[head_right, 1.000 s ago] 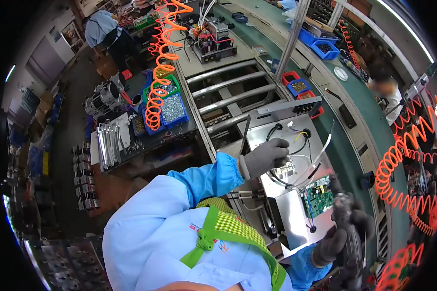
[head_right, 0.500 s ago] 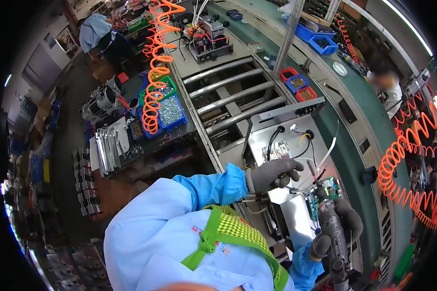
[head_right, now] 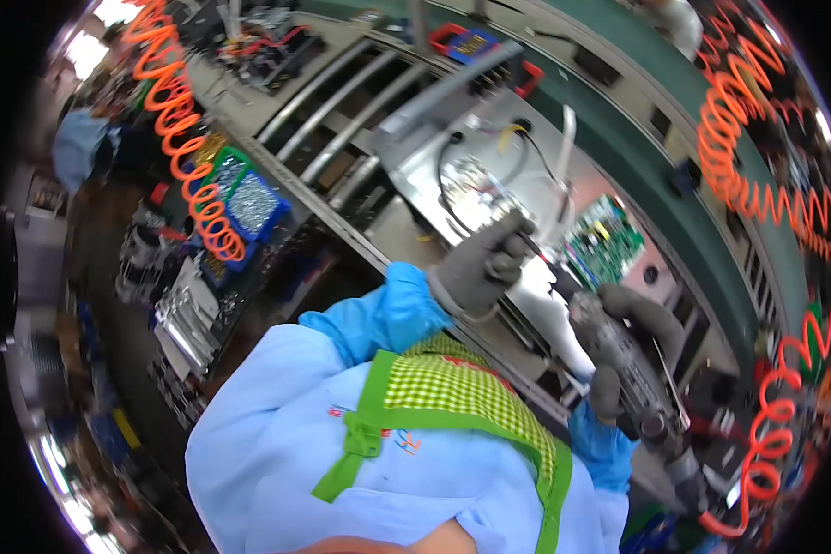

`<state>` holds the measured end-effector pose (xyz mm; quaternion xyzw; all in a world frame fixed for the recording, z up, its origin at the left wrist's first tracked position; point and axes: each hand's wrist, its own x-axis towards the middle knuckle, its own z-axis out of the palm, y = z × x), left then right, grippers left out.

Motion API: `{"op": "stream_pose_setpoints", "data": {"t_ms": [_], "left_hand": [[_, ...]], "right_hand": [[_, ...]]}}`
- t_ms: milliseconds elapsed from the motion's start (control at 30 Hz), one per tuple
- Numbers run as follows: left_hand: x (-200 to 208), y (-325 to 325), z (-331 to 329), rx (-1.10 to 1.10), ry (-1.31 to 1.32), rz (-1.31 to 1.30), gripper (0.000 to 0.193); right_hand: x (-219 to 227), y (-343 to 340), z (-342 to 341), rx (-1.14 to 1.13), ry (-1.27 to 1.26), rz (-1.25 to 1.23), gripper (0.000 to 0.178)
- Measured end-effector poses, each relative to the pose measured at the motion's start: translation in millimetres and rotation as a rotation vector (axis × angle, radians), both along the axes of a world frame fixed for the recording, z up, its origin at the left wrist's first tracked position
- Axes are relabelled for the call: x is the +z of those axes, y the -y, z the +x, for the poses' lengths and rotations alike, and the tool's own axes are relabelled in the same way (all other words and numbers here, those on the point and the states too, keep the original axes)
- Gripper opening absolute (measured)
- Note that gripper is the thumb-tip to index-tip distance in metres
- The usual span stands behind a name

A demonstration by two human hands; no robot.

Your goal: Assemble electronic components and wiring onto a metal chassis using power tools.

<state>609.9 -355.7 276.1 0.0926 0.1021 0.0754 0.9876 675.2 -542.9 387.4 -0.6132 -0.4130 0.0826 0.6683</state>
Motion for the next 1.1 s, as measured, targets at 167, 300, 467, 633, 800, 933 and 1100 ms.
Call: {"op": "stream_pose_setpoints", "data": {"t_ms": [167, 300, 467, 633, 800, 933, 1100], "left_hand": [[-2, -5, -10, -0.165, 0.013, 0.071, 0.031], [13, -7, -3, -0.178, -0.068, 0.122, 0.034], [-22, -28, -7, 0.211, -0.058, 0.617, 0.019], [-34, -25, -14, 0.482, 0.018, 1.179, 0.023], [-27, -31, -36, 0.081, -0.168, 0.214, 0.025], [-44, -31, -72, -0.329, -0.215, 0.390, 0.028], [-92, -16, -79, -0.084, 0.026, 1.312, 0.035]], "right_hand": [[-14, 5, 11, 0.015, 0.097, 0.099, 0.072], [-4, 2, 13, 0.009, -0.021, 0.088, 0.070], [8, -20, 59, -0.020, 0.127, 0.272, 0.054], [42, -17, 90, -0.245, 0.150, 0.249, 0.044], [-4, -35, 114, -0.196, 0.085, 0.042, 0.039], [-34, -54, 114, -0.111, 0.028, 0.005, 0.035], [-56, -68, 124, -0.158, 0.025, -0.023, 0.033]]}}
